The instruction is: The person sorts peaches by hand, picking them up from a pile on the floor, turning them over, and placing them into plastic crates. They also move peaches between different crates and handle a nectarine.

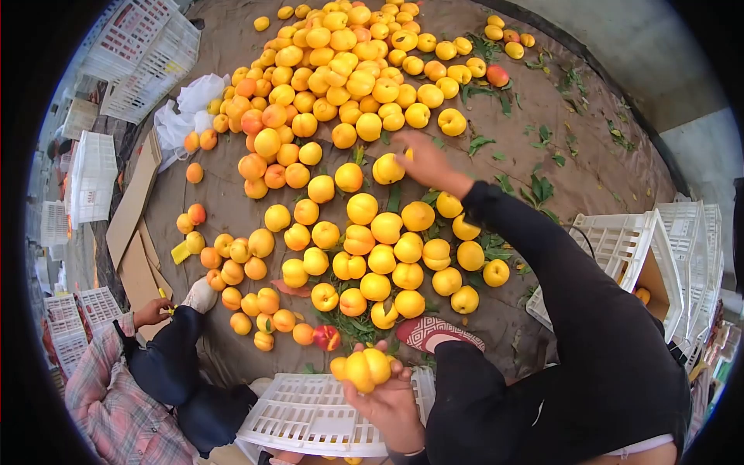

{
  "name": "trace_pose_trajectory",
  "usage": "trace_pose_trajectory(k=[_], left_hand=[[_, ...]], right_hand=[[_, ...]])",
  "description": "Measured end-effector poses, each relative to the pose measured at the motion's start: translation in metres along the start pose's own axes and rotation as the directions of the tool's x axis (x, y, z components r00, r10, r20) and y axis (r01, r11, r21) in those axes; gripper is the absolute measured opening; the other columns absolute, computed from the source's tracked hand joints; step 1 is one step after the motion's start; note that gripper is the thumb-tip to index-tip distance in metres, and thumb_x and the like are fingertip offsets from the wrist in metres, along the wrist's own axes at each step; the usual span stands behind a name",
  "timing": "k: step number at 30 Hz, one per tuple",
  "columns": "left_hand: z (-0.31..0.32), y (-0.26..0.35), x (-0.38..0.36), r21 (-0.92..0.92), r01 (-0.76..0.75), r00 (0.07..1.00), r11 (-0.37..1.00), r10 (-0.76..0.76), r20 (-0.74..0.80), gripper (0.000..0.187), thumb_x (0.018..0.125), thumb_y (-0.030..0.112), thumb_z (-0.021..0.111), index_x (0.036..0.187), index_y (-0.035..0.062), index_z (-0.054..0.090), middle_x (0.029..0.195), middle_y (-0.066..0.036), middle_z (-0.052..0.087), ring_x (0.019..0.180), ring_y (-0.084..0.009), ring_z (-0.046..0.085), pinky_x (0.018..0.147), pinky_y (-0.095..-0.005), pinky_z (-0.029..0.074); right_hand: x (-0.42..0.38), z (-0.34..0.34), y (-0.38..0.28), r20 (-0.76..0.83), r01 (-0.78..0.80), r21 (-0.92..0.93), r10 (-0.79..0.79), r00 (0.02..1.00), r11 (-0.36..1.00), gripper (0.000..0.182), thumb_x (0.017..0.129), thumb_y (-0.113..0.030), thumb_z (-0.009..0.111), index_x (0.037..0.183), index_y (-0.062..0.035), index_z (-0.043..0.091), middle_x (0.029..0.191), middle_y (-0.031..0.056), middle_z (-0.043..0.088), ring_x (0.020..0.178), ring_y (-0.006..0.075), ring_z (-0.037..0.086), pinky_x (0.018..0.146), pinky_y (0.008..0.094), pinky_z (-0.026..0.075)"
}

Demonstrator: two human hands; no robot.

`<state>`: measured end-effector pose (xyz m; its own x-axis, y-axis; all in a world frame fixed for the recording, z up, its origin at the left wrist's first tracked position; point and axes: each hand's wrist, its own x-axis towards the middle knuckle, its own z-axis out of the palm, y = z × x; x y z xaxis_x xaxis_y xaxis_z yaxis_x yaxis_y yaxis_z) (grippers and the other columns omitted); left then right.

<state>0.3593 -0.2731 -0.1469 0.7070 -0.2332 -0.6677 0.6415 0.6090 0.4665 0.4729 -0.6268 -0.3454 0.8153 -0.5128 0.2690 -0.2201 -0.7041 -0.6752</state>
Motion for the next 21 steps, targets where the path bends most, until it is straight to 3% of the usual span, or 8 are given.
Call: trace_pose_trajectory(k=[2,6,8,11,15,18,21], left_hand=[[0.000,0.010,-0.004,-0.029,-0.008,1.000,1.000,0.008,0.011,0.061,0.090,0.057,0.044,0.127,0.0081,0.046,0.112,-0.015,0.053,0.076,-0.0223,0.054,0.063,-0.0326,0.048],[-0.003,0.031,-0.004,-0.218,0.015,0.998,0.976,-0.001,0.064,0.062,0.091,0.057,0.043,0.125,0.0050,0.047,0.116,-0.014,0.051,0.078,-0.0236,0.053,0.065,-0.0360,0.047],[-0.001,0.036,-0.001,-0.183,-0.073,0.997,0.980,0.066,-0.044,0.062,0.091,0.056,0.043,0.125,0.0036,0.046,0.116,-0.014,0.051,0.080,-0.0236,0.053,0.065,-0.0355,0.047],[-0.002,0.040,0.003,-0.173,-0.131,0.986,0.976,0.110,-0.123,0.062,0.092,0.055,0.043,0.125,0.0023,0.046,0.114,-0.013,0.053,0.083,-0.0238,0.053,0.064,-0.0343,0.047],[-0.004,0.038,0.008,-0.169,-0.130,0.985,0.977,0.108,-0.131,0.057,0.093,0.051,0.044,0.126,0.0052,0.047,0.114,-0.013,0.054,0.082,-0.0240,0.053,0.063,-0.0332,0.046],[-0.006,0.035,0.014,-0.187,-0.100,0.990,0.977,0.079,-0.115,0.053,0.093,0.047,0.044,0.127,0.0070,0.047,0.118,-0.013,0.054,0.082,-0.0239,0.054,0.062,-0.0326,0.047],[-0.009,0.032,0.017,-0.193,-0.058,0.995,0.979,0.040,-0.094,0.051,0.093,0.045,0.045,0.128,0.0082,0.046,0.122,-0.013,0.053,0.083,-0.0255,0.057,0.062,-0.0330,0.049]], right_hand=[[0.031,0.000,0.002,-0.044,-0.111,-0.090,0.107,0.993,0.990,0.044,0.078,-0.027,0.063,0.117,-0.0079,0.056,0.117,0.0154,0.058,0.107,0.0331,0.055,0.090,0.0413,0.045],[0.082,0.030,-0.005,-0.039,0.129,-0.151,-0.136,0.990,0.980,0.052,0.077,-0.030,0.064,0.123,-0.0087,0.053,0.120,0.0140,0.057,0.113,0.0320,0.051,0.095,0.0426,0.040],[0.098,0.052,-0.011,0.018,0.190,-0.160,-0.190,0.982,0.969,0.057,0.076,-0.031,0.064,0.127,-0.0092,0.050,0.121,0.0132,0.056,0.116,0.0315,0.049,0.097,0.0435,0.037],[0.104,0.076,-0.016,0.089,-0.049,-0.319,0.082,0.993,0.947,0.062,0.076,-0.033,0.065,0.131,-0.0100,0.047,0.120,0.0131,0.056,0.119,0.0312,0.046,0.099,0.0433,0.035],[0.097,0.077,-0.023,0.218,0.065,-0.532,0.063,0.974,0.844,0.061,0.076,-0.031,0.066,0.132,-0.0143,0.046,0.117,0.0118,0.055,0.114,0.0291,0.048,0.096,0.0417,0.038],[0.094,0.054,-0.009,0.375,0.133,-0.419,0.038,0.926,0.898,0.055,0.078,-0.028,0.064,0.129,-0.0167,0.050,0.117,0.0111,0.055,0.113,0.0295,0.048,0.093,0.0420,0.042],[0.073,0.048,0.012,0.398,0.207,-0.372,-0.047,0.916,0.905,0.047,0.079,-0.028,0.063,0.124,-0.0172,0.055,0.116,0.0104,0.056,0.112,0.0307,0.049,0.091,0.0429,0.044]])
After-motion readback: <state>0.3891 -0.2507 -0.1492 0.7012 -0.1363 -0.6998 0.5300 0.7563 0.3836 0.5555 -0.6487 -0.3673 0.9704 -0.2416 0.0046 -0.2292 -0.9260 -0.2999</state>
